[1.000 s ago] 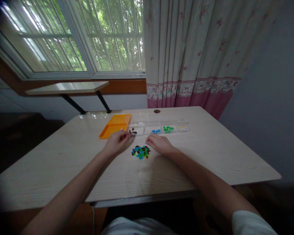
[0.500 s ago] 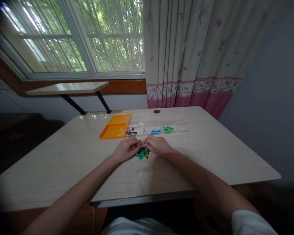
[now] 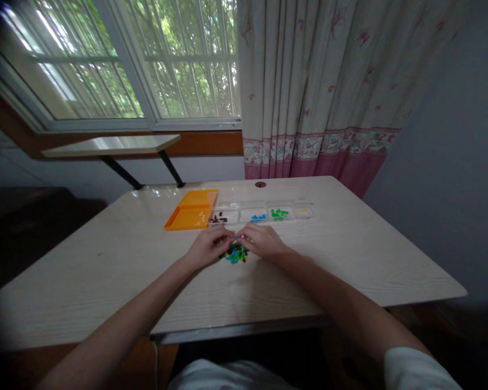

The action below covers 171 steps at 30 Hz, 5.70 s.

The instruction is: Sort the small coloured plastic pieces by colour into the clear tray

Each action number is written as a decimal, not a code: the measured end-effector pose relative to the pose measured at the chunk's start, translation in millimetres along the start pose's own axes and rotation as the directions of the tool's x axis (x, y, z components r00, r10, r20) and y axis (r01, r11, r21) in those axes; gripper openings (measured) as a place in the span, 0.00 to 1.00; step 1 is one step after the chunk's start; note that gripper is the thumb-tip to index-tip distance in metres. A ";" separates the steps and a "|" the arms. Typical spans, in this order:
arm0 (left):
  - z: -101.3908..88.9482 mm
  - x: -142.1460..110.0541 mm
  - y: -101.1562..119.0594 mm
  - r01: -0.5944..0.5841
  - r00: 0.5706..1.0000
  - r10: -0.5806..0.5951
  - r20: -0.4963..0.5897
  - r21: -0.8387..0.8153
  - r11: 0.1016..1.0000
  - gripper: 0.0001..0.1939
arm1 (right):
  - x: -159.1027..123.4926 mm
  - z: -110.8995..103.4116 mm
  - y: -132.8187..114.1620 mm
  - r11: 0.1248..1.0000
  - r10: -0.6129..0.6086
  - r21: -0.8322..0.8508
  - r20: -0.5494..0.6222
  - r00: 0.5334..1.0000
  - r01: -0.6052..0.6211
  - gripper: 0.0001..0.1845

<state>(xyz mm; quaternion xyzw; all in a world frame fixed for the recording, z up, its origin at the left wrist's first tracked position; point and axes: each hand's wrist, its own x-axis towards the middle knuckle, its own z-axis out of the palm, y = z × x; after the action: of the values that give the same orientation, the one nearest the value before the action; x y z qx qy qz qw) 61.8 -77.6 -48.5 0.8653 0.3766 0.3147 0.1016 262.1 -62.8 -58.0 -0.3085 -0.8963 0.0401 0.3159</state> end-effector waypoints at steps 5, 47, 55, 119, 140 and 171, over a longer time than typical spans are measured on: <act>-3.5 1.8 -1.0 0.029 1.000 -0.029 -0.003 -0.003 1.000 0.09 | -0.2 -1.9 1.2 1.000 -0.007 0.002 -0.048 0.999 0.007 0.10; -21.3 0.7 -24.3 0.087 0.957 -0.126 0.262 0.156 0.984 0.12 | -2.0 -29.7 9.7 1.000 0.029 0.021 -0.395 0.918 -0.022 0.07; -19.3 -0.3 -28.1 0.101 0.965 -0.140 0.223 0.175 0.979 0.08 | 3.6 -23.1 26.3 0.947 0.255 -0.094 -0.362 0.897 -0.307 0.09; -20.6 4.4 1.0 0.083 0.935 -0.079 -0.347 -0.005 0.997 0.09 | 0.4 -0.4 12.7 1.000 -0.009 0.012 0.246 0.969 0.006 0.15; -26.0 3.8 -0.8 0.097 0.914 -0.081 -0.397 0.020 0.995 0.09 | -0.6 2.0 16.7 1.000 0.022 -0.025 0.184 0.983 -0.018 0.10; -14.9 6.1 -35.3 0.355 0.915 -0.306 -0.264 0.165 0.920 0.09 | -0.1 1.2 16.5 0.997 0.076 -0.040 0.203 0.976 -0.069 0.07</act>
<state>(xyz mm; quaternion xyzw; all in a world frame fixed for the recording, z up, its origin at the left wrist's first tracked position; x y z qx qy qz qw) 35.0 -49.7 -48.6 0.7516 0.5584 0.3507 0.0170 270.2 -49.4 -63.5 -0.3404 -0.9127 0.0683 0.2156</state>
